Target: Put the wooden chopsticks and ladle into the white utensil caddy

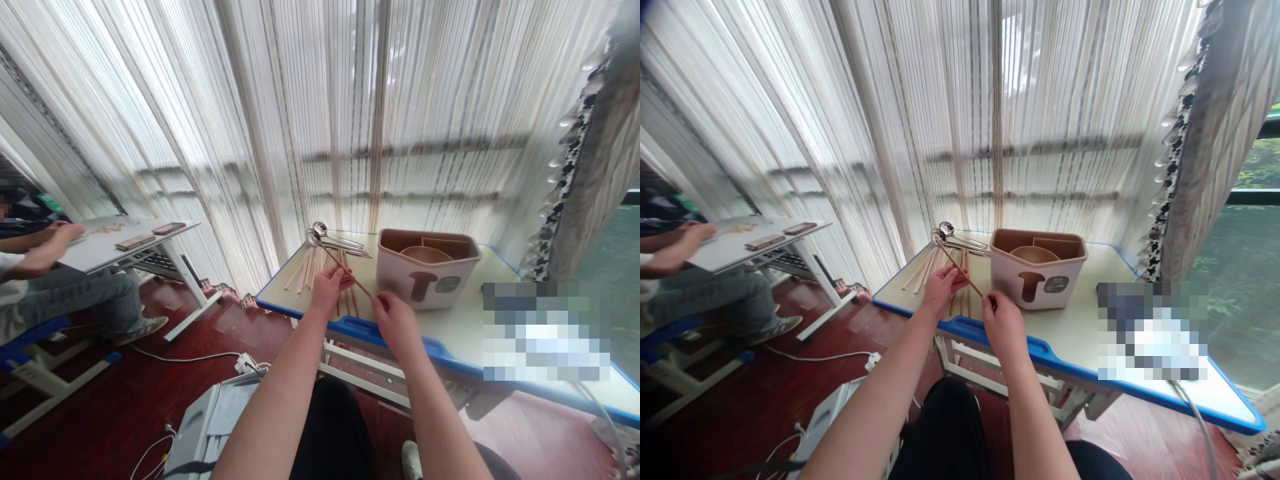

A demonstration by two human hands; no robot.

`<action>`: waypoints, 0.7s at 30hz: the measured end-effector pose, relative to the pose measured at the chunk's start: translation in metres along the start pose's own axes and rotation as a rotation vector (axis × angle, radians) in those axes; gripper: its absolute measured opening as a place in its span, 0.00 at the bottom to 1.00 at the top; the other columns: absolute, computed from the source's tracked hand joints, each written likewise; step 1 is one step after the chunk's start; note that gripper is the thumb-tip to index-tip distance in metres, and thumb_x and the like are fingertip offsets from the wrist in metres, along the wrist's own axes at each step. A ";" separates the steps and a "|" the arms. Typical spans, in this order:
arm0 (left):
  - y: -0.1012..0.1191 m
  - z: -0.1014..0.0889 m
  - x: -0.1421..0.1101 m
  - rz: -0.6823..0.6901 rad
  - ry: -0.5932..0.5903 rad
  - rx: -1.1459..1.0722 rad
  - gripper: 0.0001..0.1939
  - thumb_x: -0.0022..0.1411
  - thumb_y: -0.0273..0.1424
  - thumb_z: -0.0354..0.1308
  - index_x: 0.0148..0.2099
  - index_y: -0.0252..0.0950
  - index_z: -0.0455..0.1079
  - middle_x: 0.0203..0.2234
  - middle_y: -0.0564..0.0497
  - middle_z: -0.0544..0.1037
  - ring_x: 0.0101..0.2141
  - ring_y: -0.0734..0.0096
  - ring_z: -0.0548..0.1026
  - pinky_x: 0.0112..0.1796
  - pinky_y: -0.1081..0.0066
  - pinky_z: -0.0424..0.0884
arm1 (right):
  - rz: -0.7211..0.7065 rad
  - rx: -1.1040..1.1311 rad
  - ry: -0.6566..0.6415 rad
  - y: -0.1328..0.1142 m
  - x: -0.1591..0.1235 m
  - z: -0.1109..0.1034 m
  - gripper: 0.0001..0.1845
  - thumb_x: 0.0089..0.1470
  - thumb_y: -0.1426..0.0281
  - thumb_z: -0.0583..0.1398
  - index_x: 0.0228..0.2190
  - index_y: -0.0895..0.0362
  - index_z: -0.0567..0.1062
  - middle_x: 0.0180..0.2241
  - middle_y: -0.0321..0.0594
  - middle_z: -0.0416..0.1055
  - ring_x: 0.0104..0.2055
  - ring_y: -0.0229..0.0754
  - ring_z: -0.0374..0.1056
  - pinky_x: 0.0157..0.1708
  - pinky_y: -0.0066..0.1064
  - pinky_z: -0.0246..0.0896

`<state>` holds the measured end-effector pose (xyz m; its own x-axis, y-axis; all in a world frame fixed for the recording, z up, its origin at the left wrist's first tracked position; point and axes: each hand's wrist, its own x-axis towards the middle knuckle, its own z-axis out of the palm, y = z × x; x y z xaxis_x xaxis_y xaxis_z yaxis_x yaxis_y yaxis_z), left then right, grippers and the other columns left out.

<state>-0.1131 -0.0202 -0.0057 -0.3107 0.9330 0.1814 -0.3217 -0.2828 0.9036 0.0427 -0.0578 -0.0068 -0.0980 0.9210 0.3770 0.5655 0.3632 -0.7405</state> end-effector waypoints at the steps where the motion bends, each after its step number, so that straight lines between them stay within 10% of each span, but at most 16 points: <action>1: 0.001 0.000 0.000 0.002 0.015 -0.018 0.12 0.52 0.33 0.61 0.37 0.29 0.71 0.31 0.44 0.78 0.29 0.70 0.76 0.35 0.65 0.74 | -0.001 0.005 -0.027 -0.001 0.000 -0.001 0.14 0.55 0.61 0.50 0.30 0.56 0.71 0.29 0.40 0.73 0.31 0.43 0.66 0.31 0.31 0.55; 21: 0.014 0.004 -0.008 0.054 0.047 -0.093 0.18 0.46 0.37 0.66 0.37 0.30 0.72 0.28 0.48 0.77 0.29 0.72 0.75 0.33 0.67 0.74 | -0.041 0.032 -0.077 -0.009 -0.005 -0.004 0.17 0.53 0.62 0.51 0.34 0.56 0.75 0.30 0.41 0.74 0.32 0.43 0.68 0.33 0.31 0.59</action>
<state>-0.1111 -0.0309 0.0069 -0.3705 0.9051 0.2086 -0.3846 -0.3539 0.8526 0.0414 -0.0661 -0.0003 -0.1840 0.9131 0.3639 0.5331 0.4037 -0.7435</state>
